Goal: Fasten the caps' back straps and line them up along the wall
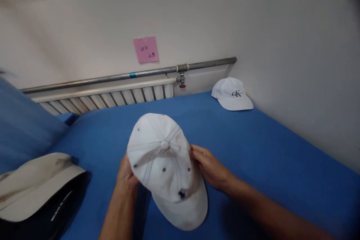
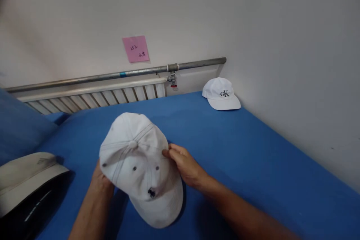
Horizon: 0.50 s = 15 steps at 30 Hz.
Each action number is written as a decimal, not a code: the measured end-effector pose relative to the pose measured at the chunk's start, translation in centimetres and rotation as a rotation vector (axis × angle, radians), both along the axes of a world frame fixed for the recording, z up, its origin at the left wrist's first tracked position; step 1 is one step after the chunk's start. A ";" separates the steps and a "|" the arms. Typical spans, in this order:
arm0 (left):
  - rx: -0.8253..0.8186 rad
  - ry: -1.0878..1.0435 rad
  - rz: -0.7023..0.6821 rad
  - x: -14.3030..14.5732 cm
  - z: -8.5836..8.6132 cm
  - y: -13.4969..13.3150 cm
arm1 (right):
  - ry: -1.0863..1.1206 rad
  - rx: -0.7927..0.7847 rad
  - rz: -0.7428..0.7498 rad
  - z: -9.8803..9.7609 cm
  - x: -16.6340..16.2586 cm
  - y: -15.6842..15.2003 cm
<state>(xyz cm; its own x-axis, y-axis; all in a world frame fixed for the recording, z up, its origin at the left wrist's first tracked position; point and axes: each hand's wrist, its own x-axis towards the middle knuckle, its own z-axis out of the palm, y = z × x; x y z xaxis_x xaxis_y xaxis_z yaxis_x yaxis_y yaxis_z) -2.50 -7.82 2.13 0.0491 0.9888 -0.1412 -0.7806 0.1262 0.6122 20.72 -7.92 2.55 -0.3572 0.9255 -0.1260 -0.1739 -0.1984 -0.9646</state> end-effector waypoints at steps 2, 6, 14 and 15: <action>-0.053 -0.018 0.027 0.3 0.4 0.4 | 0.074 -0.065 -0.007 -0.9 -0.3 0.3; -0.088 -0.043 0.033 0.5 0.8 0.9 | 0.150 -0.122 0.015 -2.1 -0.3 0.7; -0.088 0.043 0.129 0.0 0.8 0.6 | 0.346 -0.496 -0.118 -2.1 0.0 1.6; -0.058 0.021 0.136 -0.2 0.7 0.5 | 0.351 -0.532 -0.116 -1.8 -0.1 1.5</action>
